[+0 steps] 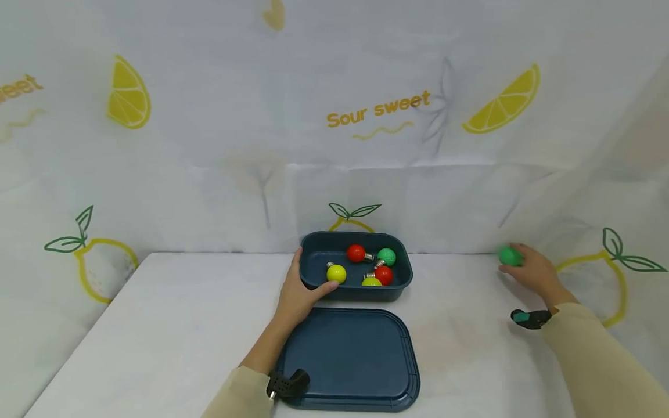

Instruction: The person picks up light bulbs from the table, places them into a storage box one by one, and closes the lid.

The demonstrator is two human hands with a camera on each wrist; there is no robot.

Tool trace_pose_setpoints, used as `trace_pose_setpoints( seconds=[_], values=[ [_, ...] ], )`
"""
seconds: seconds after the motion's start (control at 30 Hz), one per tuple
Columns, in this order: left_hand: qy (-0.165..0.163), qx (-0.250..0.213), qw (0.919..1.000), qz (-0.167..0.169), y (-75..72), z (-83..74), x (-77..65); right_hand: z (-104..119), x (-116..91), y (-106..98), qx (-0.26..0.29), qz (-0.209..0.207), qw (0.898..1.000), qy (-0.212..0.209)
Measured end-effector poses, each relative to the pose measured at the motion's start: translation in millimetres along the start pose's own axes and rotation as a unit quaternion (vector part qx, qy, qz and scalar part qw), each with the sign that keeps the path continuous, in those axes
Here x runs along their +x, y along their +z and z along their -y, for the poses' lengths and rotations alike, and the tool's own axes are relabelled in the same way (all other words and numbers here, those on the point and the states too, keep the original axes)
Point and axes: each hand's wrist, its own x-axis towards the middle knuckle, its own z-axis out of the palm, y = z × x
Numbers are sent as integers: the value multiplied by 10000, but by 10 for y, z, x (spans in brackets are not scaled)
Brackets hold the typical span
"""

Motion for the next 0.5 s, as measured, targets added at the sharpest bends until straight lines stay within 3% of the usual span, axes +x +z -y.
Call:
trace_pose_setpoints(
  seconds=[0.3,0.5],
  values=[
    [33,-32,10000,32,13,-27,-24,-3,-93,74,57,137,9987,478],
    [25,-16,10000,-14,-22,-24,-18,83,-115,180,-19,-301,9980,546]
  ],
)
